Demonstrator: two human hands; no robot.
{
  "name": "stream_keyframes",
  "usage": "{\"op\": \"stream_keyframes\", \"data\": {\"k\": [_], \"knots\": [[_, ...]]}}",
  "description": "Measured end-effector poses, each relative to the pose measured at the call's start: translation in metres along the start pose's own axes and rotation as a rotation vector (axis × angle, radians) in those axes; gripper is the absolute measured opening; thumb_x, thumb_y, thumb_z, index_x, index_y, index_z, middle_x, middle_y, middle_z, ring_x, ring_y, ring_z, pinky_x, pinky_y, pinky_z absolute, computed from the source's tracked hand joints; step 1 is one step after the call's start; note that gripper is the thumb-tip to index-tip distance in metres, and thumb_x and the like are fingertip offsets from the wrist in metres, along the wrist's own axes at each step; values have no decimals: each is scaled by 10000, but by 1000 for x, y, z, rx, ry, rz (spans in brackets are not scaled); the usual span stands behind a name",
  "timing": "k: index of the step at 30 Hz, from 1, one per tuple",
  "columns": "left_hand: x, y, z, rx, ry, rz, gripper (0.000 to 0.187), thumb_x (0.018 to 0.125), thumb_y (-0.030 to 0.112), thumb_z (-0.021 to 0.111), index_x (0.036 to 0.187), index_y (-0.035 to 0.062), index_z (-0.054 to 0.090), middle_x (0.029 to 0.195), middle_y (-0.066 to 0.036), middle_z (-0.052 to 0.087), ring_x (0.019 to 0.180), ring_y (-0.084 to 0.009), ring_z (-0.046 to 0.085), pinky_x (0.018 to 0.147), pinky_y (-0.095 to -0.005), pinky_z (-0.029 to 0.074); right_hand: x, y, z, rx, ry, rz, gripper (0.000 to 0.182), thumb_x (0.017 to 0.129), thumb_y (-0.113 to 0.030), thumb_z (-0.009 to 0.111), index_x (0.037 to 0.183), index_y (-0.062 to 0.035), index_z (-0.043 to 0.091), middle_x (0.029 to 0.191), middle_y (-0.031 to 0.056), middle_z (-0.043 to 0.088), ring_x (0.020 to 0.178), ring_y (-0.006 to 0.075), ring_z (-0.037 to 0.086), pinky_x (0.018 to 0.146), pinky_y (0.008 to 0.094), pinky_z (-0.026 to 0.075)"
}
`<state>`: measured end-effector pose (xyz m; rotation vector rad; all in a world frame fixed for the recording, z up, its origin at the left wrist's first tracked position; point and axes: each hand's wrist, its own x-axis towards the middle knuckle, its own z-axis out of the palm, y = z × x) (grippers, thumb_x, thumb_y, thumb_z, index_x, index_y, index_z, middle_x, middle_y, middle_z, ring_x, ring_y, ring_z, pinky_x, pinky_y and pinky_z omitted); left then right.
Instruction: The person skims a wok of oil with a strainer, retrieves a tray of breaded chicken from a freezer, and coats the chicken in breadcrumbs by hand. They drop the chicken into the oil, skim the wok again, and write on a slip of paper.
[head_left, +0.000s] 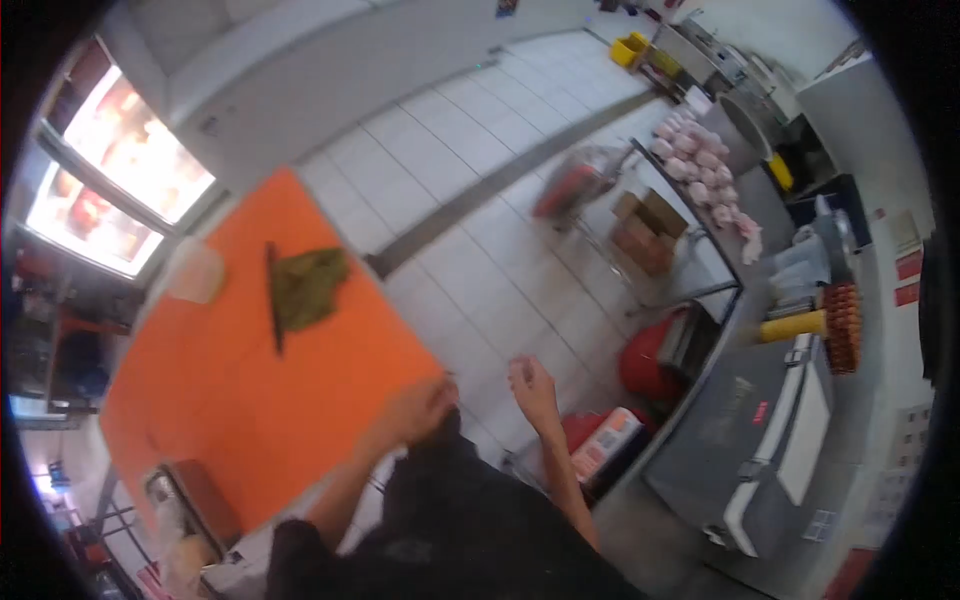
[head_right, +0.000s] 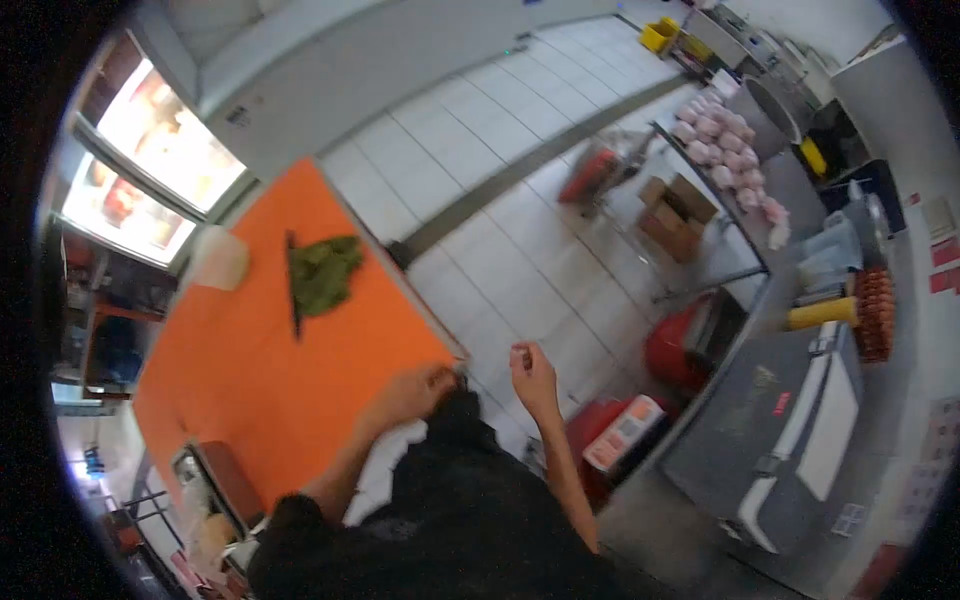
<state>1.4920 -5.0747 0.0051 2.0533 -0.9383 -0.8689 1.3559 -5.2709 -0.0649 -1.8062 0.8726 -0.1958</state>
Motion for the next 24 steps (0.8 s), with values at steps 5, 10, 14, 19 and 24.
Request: {"op": "stream_keyframes", "data": {"k": [5,10,14,19,24], "knots": [[155,24,-18,-136,143,107,228,918,238,535,1025,54,619,884,-153,658,837,-324,638,754,-411,495,82,19,-77,92,161,54,223,954,-221,547,1032,-18,593,793,75,629,680,124,582,625,275,477],[306,-21,7,-30,147,138,306,895,277,572,1109,60,602,946,-141,664,859,-315,648,768,-416,511,207,65,-128,43,-103,240,257,961,-251,554,1056,-18,601,794,28,599,699,109,566,610,259,475],[430,-8,-10,143,-150,-31,350,873,285,577,1143,63,597,996,-165,659,909,-371,630,793,-462,514,277,193,-184,72,-42,524,250,954,-262,555,997,-20,598,790,44,597,650,141,564,569,280,465],[515,77,-122,-417,182,148,303,931,275,528,1141,66,589,1026,-155,660,925,-362,632,812,-432,496,343,232,-199,9,-111,869,234,948,-254,537,945,-31,606,793,69,620,638,167,585,548,304,471],[625,-37,-155,-447,362,-59,270,930,290,522,1072,77,609,870,-153,665,847,-341,639,765,-431,494,495,199,-145,2,-96,925,245,936,-246,530,896,-19,615,766,76,626,619,166,581,514,313,442]]}}
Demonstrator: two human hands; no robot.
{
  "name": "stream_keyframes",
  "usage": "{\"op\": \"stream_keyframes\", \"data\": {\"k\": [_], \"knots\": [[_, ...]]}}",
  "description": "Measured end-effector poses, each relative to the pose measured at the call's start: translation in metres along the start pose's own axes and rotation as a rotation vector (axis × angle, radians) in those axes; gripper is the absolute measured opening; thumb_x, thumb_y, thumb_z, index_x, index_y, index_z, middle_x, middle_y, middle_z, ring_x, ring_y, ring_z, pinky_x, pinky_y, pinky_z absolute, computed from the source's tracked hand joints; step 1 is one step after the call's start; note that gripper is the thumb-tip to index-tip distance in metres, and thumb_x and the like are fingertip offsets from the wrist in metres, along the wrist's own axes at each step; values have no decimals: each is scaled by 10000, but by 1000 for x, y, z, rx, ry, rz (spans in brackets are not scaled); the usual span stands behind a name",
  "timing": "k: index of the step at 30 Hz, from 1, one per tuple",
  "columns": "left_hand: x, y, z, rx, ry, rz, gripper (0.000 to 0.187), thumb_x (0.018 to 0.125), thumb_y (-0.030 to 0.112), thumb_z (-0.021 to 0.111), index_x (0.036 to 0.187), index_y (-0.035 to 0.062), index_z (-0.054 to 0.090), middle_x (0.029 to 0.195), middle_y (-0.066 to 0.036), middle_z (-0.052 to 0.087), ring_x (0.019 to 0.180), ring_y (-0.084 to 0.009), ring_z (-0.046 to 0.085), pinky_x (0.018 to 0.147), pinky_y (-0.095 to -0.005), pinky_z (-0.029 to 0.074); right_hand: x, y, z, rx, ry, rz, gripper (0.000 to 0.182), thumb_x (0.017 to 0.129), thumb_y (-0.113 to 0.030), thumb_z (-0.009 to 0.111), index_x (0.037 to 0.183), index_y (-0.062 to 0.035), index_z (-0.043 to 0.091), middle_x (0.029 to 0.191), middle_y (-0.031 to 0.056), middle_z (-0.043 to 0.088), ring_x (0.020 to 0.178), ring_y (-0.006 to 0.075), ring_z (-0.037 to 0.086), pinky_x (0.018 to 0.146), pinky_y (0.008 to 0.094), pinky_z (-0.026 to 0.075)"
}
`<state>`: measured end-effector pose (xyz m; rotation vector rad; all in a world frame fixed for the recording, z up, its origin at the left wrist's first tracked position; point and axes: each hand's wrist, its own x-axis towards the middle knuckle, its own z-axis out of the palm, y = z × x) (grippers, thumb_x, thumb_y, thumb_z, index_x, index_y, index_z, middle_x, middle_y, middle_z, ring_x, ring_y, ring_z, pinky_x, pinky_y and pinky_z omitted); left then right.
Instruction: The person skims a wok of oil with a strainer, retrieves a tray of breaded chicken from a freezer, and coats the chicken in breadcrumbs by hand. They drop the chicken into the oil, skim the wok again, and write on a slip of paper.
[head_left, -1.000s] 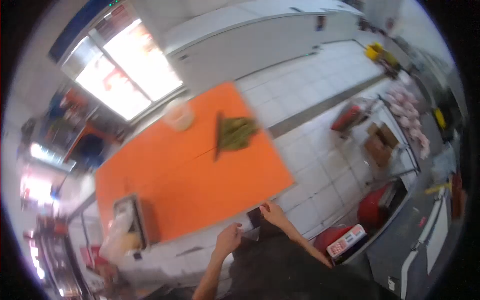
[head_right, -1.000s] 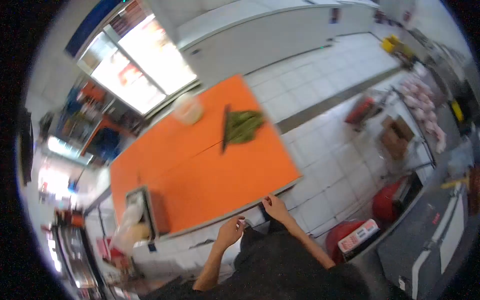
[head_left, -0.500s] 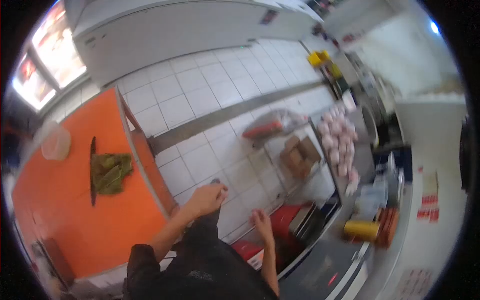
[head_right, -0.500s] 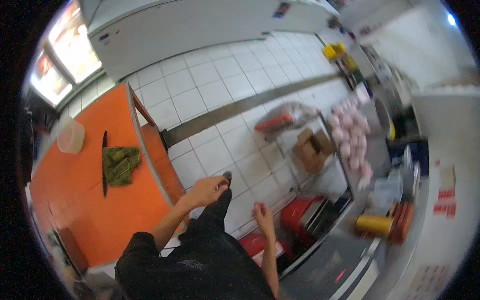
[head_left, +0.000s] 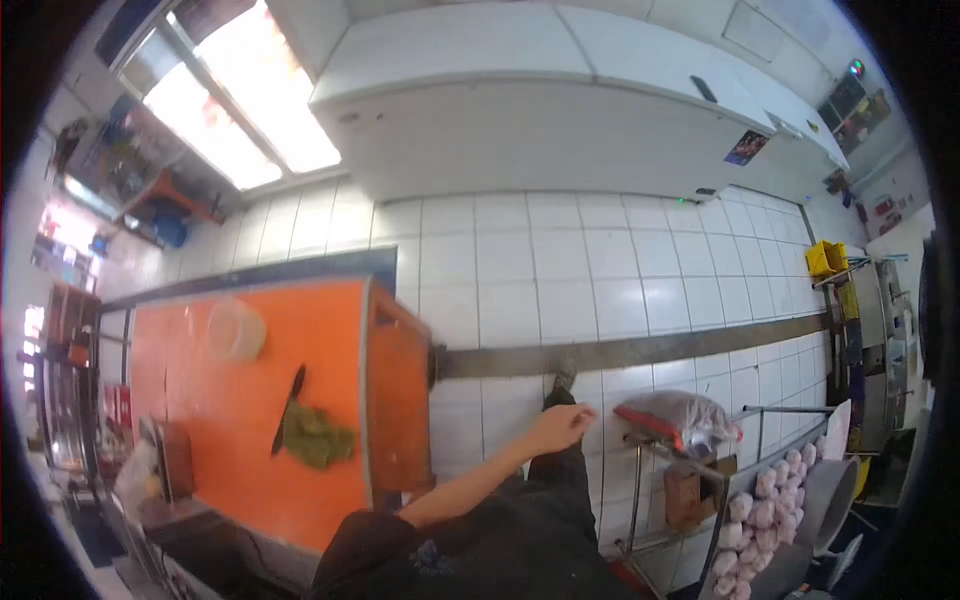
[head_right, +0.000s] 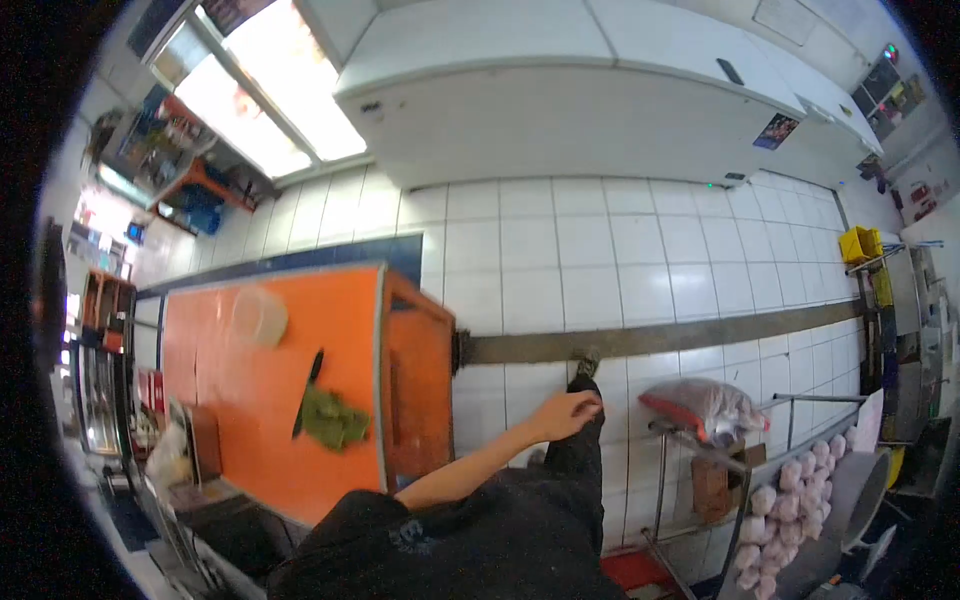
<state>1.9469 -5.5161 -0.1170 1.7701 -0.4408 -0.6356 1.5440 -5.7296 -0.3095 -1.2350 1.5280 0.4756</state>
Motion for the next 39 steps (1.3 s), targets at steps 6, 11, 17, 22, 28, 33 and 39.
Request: {"op": "stream_keyframes", "data": {"k": [6,11,17,22,28,33,39], "knots": [[46,-340,-114,660,-306,-850,412,920,298,489,1248,67,584,1244,-175,587,1184,-330,530,960,-467,437,151,-306,112,-80,-106,-230,267,922,-237,523,836,-5,625,734,85,634,596,165,576,475,325,408],[115,-183,-313,72,338,-886,366,880,289,539,1163,78,636,1024,-194,676,956,-365,643,828,-451,512,155,-675,278,-184,-265,-775,230,843,-167,539,687,0,569,570,106,561,462,180,519,414,339,423],[261,-177,-511,-116,929,-602,332,896,332,570,935,21,679,714,-70,660,588,-133,622,513,-281,489,2,-1017,516,-371,-590,-1059,242,928,-202,493,935,14,602,765,98,629,635,180,626,554,284,508],[419,-176,-690,-462,1024,-415,337,911,305,577,1049,8,655,802,-67,662,621,-113,594,531,-251,489,-30,-1149,691,-44,-799,-866,370,940,-281,470,1069,38,606,857,124,653,851,265,679,722,330,553],[575,-171,-855,-584,1465,-284,414,935,262,555,1215,-42,528,848,-65,609,718,-161,574,653,-295,502,-44,-1233,808,666,-876,-157,489,902,-350,524,1225,13,474,1157,151,577,1154,313,540,885,487,509],[626,-155,-923,-1022,1629,-673,418,941,317,545,1224,16,484,1006,-109,549,788,-201,512,671,-395,467,-6,-1233,840,770,-724,-188,622,808,-427,610,1231,-14,417,1169,188,445,999,348,496,867,520,485],[627,-161,-949,-1160,1612,-838,626,922,562,481,1328,87,457,1231,-97,547,1026,-269,569,835,-457,471,-42,-1260,856,1012,-306,282,729,873,-594,377,1247,28,446,1279,207,446,1115,363,493,968,548,422]]}}
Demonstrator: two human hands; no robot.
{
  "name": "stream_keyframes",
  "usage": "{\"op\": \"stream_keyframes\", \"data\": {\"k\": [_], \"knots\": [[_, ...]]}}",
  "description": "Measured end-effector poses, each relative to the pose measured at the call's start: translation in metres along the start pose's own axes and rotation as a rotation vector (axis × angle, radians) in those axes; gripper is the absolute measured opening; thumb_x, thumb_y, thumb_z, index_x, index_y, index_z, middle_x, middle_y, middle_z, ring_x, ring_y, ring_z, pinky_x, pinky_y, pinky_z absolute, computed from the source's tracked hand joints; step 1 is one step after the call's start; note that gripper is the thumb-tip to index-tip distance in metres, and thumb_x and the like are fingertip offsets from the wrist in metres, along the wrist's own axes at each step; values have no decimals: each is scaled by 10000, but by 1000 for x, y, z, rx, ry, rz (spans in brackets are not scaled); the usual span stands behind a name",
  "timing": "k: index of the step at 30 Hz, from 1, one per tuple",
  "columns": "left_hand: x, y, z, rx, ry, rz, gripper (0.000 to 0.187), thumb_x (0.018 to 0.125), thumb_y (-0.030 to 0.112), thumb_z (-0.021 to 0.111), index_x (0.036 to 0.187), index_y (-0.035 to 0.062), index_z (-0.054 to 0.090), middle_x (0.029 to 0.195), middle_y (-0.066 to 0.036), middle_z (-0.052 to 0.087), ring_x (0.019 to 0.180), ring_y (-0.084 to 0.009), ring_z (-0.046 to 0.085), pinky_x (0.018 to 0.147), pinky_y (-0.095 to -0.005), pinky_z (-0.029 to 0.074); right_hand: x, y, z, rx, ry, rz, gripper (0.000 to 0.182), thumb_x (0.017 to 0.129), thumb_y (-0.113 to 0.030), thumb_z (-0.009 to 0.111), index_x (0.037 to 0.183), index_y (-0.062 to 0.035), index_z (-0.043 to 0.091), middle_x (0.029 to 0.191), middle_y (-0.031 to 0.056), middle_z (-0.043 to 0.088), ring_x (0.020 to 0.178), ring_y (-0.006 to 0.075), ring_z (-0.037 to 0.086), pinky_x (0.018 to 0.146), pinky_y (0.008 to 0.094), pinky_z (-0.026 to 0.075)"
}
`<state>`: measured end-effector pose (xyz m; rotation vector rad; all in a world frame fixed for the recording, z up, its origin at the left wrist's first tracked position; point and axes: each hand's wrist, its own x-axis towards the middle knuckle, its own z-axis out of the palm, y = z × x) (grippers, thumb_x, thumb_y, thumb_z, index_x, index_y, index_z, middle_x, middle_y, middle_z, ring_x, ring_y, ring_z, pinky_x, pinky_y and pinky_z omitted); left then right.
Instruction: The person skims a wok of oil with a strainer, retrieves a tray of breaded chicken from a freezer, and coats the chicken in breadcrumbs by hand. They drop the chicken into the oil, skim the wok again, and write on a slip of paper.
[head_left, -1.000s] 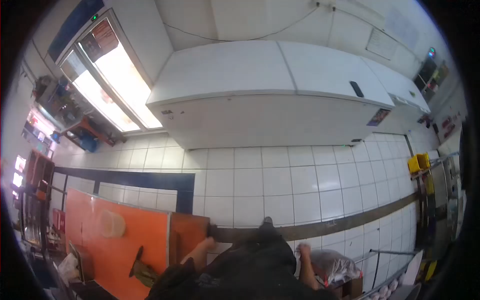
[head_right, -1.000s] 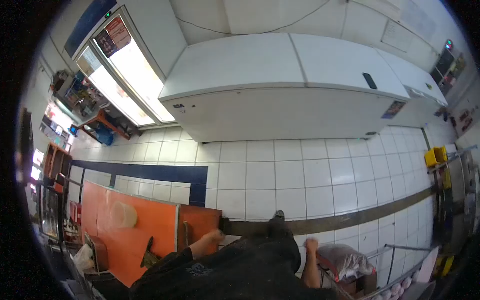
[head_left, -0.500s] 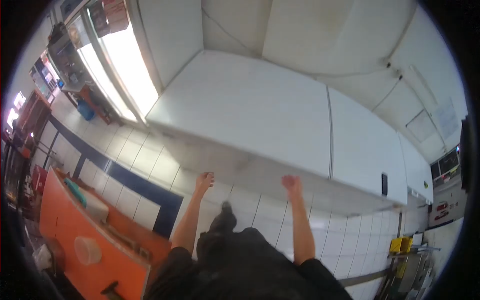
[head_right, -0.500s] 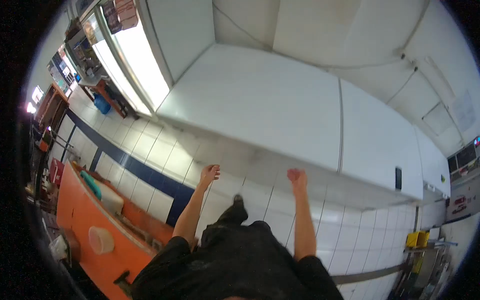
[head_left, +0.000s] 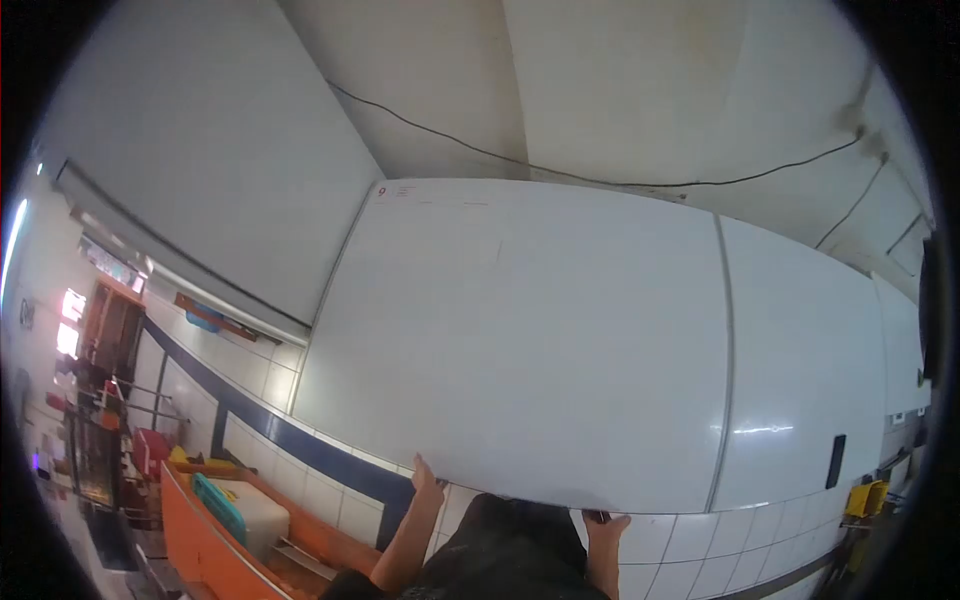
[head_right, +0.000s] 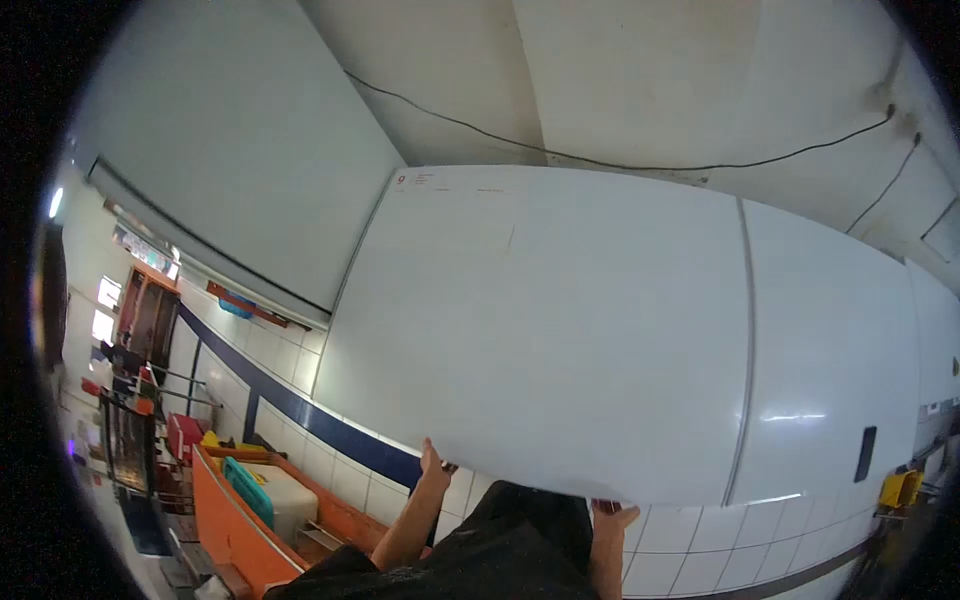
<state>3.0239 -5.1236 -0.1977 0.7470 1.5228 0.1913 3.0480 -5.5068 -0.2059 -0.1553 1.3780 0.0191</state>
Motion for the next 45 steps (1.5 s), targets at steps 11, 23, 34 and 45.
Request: {"op": "stream_keyframes", "data": {"k": [11,23,34,45], "knots": [[-39,18,-6,-51,-144,30,818,907,686,341,1480,112,234,1499,-115,279,1332,-302,342,1037,-471,356,-46,49,28,-221,286,-518,671,937,-577,261,1404,-109,375,1443,103,387,1278,269,388,1054,447,305],[-191,219,-48,-25,-966,1008,595,874,372,614,1255,-58,461,1211,-158,530,988,-235,605,843,-353,494,-274,41,163,-293,-397,-1725,506,979,-358,382,1282,34,490,1265,162,531,1161,258,501,999,407,404],[-136,236,-33,522,-695,1346,172,920,125,567,1048,13,596,938,-120,654,811,-201,650,732,-314,497,-422,-48,377,-463,-980,-2107,433,917,-285,623,1102,101,564,1000,230,643,856,293,669,702,416,599],[-33,-5,152,1082,-624,1184,267,856,269,622,997,48,569,924,-175,658,854,-369,632,848,-470,457,-93,-83,341,-1365,-773,-1558,359,994,-351,440,955,-35,606,802,45,609,714,139,573,644,311,470]]}}
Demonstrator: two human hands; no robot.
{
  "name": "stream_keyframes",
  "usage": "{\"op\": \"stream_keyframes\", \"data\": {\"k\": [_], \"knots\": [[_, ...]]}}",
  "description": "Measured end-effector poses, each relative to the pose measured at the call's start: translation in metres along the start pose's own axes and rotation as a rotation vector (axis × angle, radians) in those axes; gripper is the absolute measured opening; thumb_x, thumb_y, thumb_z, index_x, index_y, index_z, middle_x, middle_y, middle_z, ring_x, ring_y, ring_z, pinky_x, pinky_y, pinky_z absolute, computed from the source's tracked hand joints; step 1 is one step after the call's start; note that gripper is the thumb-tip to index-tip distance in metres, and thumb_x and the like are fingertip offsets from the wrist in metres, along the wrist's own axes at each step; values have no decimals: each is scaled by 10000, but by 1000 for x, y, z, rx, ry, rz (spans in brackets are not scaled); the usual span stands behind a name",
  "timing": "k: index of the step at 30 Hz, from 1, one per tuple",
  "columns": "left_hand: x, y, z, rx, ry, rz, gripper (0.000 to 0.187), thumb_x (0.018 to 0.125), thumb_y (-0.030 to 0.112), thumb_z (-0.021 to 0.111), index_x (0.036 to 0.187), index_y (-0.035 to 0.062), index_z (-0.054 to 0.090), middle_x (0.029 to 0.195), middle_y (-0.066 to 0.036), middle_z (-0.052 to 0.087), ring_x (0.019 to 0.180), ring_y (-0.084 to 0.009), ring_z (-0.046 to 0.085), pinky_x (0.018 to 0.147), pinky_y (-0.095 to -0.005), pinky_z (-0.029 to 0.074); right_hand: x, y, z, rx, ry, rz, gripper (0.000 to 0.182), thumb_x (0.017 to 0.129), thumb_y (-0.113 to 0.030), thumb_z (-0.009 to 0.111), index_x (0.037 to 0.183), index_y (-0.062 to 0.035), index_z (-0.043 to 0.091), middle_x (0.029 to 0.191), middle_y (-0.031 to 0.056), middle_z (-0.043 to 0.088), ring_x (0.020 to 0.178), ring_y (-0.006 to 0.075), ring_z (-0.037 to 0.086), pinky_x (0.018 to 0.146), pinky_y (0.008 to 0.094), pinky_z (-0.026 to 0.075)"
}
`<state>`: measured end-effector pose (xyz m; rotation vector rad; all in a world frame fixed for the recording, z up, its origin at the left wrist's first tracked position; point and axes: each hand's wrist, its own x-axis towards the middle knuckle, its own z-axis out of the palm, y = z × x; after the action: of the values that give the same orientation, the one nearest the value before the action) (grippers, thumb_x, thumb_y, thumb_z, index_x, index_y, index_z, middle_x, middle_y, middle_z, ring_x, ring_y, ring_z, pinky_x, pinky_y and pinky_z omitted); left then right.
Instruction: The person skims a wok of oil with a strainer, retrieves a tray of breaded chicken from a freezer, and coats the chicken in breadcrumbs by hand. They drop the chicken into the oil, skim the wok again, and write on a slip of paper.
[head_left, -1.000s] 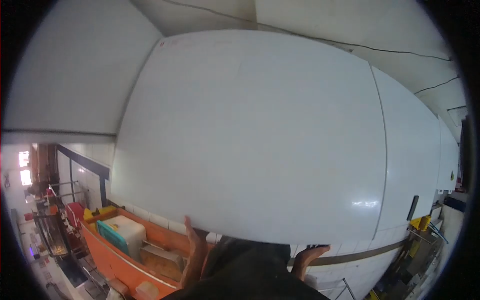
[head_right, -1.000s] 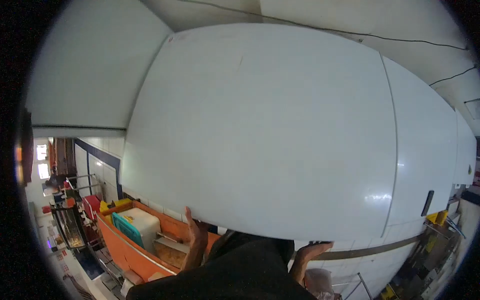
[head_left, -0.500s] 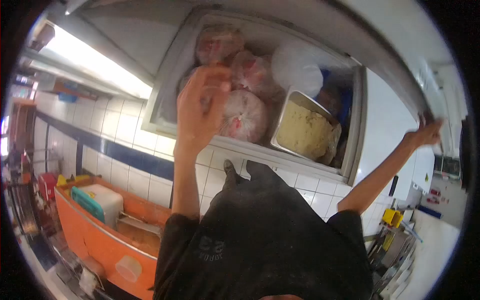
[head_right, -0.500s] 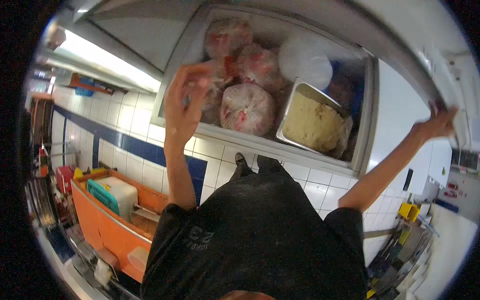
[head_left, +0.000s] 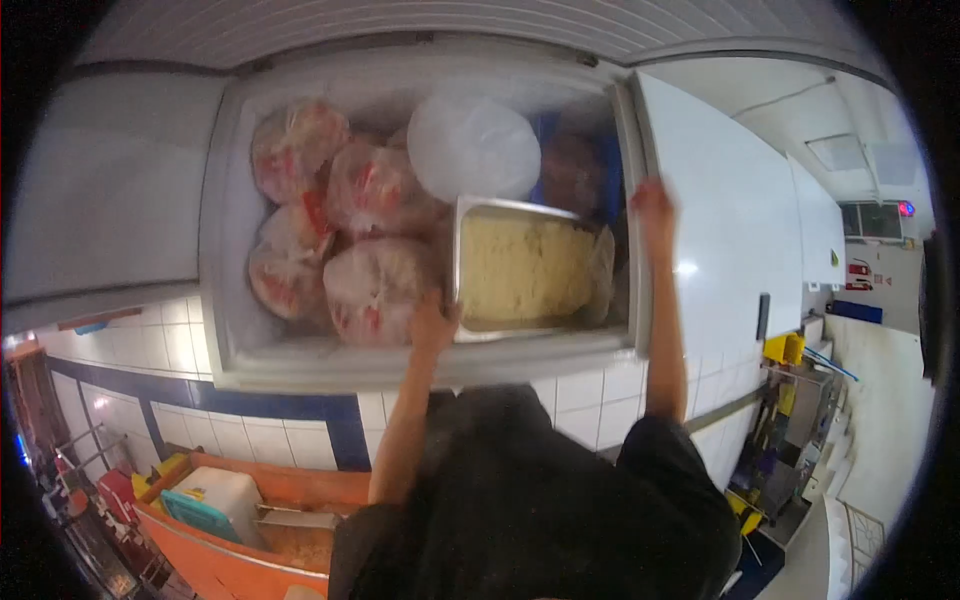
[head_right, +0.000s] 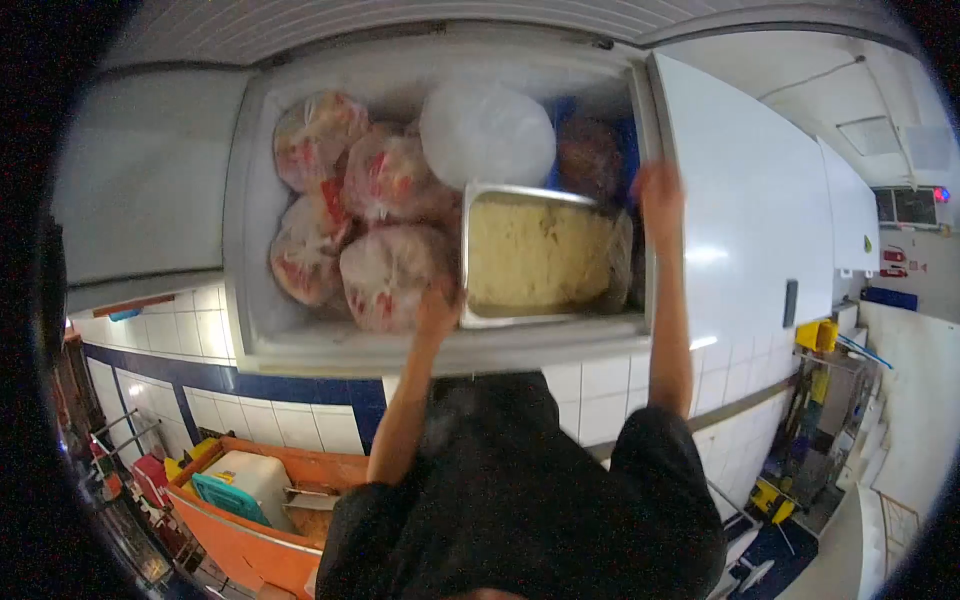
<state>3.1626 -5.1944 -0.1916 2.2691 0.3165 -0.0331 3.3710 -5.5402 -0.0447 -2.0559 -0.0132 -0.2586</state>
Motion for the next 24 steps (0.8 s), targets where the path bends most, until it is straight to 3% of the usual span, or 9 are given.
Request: {"op": "stream_keyframes", "data": {"k": [1,5,8,9,11,16,17,20,24], "knots": [[13,1,14,31,-73,-174,270,854,280,627,974,48,561,911,-183,654,861,-373,625,840,-470,458,-19,64,15,-94,-83,173,404,993,-387,432,1001,-26,614,825,50,617,743,144,575,664,317,478],[33,-31,69,171,-144,-171,280,806,267,695,836,31,549,789,-156,624,737,-310,626,668,-449,490,-99,311,32,-418,-208,795,540,976,-414,443,1340,-14,450,1189,193,582,1104,340,553,950,423,429],[50,-12,41,114,-445,-460,313,847,275,628,1008,14,563,849,-204,655,774,-382,647,709,-483,500,-216,614,36,-725,264,555,504,986,-427,421,1243,-15,557,1111,205,612,1021,333,590,861,455,444],[56,-10,51,121,-454,-497,313,847,275,628,1008,14,563,849,-204,655,774,-382,647,709,-483,500,-201,582,-9,-1097,-45,149,470,930,-319,509,1291,-18,511,1277,220,544,1141,379,524,937,434,432],[59,-9,63,218,-228,-347,287,846,272,618,974,16,601,819,-212,654,791,-392,641,726,-488,496,-165,486,-1,-915,-250,496,450,933,-322,506,1265,-17,518,1240,217,545,1108,372,525,914,434,430],[50,-60,97,82,-164,-181,331,800,317,630,977,38,655,867,-218,665,840,-413,636,743,-493,500,-126,435,31,-880,-450,527,409,939,-329,498,1198,-15,536,1149,208,548,1025,353,526,855,433,425],[52,-25,81,196,-274,-362,352,756,318,651,983,49,662,874,-218,666,845,-404,638,748,-493,502,-125,423,35,-886,-487,524,402,940,-331,496,1185,-15,540,1131,206,549,1008,350,526,843,433,424],[49,37,36,15,-91,23,396,708,165,654,1077,21,639,856,-224,662,794,-388,651,739,-477,516,-115,383,54,-926,-625,462,384,944,-335,491,1145,-13,551,1076,201,551,959,339,526,808,433,421],[31,165,-61,96,40,-8,247,681,117,645,882,-18,592,754,-244,608,760,-412,624,680,-483,513,-103,334,45,-1007,-812,250,368,949,-341,485,1092,-12,566,1004,194,553,893,324,527,760,432,417]]}}
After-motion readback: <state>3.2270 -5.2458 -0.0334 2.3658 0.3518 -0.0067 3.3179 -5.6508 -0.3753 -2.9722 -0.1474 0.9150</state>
